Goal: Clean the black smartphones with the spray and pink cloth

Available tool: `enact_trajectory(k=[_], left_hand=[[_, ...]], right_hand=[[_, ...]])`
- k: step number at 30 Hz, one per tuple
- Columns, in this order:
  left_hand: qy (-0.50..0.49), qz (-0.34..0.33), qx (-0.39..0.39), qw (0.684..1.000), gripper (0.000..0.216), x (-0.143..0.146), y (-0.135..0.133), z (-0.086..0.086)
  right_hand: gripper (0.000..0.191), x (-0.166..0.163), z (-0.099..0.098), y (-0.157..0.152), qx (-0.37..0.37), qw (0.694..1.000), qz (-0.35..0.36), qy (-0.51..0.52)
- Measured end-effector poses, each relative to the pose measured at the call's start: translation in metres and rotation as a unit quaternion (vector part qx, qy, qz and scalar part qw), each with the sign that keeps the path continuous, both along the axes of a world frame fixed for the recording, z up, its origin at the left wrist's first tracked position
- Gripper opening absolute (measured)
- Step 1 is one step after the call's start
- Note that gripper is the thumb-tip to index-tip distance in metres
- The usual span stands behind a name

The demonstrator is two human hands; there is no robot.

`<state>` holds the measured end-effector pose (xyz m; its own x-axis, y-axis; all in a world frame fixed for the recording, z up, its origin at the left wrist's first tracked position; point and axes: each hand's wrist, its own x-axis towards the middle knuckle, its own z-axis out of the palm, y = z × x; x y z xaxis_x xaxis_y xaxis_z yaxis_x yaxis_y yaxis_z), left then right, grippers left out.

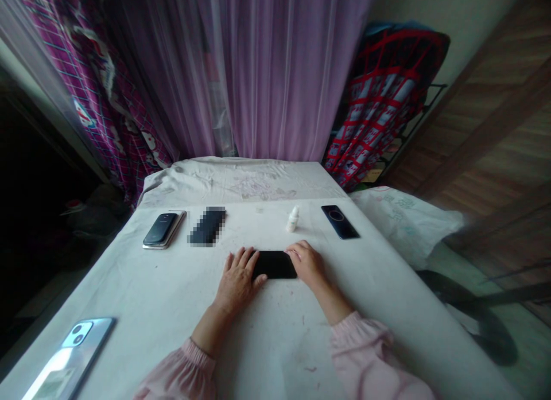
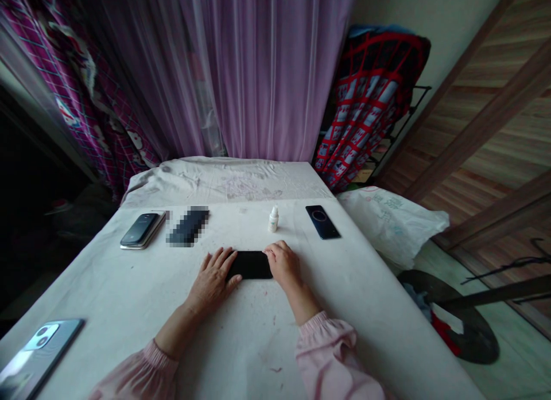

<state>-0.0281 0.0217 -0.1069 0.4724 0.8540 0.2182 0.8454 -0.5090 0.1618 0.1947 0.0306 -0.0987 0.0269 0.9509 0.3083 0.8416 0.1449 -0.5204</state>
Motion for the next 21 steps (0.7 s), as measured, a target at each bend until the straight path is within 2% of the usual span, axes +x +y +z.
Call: enact_trajectory(k=[2,5,8,10,13,18,21], left_hand=[[-0.001,0.004,0.002,1.0,0.059,0.0,0.0,0.0],[-0.009,0.007,0.012,1.0,0.059,0.0,0.0,-0.002],[-0.018,-0.002,0.02,1.0,0.059,0.0,0.0,-0.006],[-0.018,-0.005,0.02,1.0,0.06,0.0,0.001,-0.006],[-0.012,-0.003,0.011,1.0,0.059,-0.001,0.001,-0.004],[-0.01,-0.01,0.008,1.0,0.058,-0.001,0.0,-0.002],[-0.018,-0.007,0.024,1.0,0.058,-0.002,0.0,-0.007]], right_hand=[[0.022,0.001,-0.003,-0.004,0.001,1.0,0.007,0.007],[0.024,0.003,-0.006,-0.027,-0.003,0.999,0.042,0.026],[0.024,0.006,-0.005,-0.049,-0.02,0.997,0.067,0.041],[0.024,0.005,-0.002,-0.054,-0.029,0.996,0.068,0.042],[0.023,0.003,0.001,-0.04,-0.032,0.997,0.061,0.029],[0.021,-0.001,-0.002,-0.002,0.004,1.0,0.017,0.012],[0.021,0.002,-0.006,-0.001,0.004,1.0,0.012,0.019]])
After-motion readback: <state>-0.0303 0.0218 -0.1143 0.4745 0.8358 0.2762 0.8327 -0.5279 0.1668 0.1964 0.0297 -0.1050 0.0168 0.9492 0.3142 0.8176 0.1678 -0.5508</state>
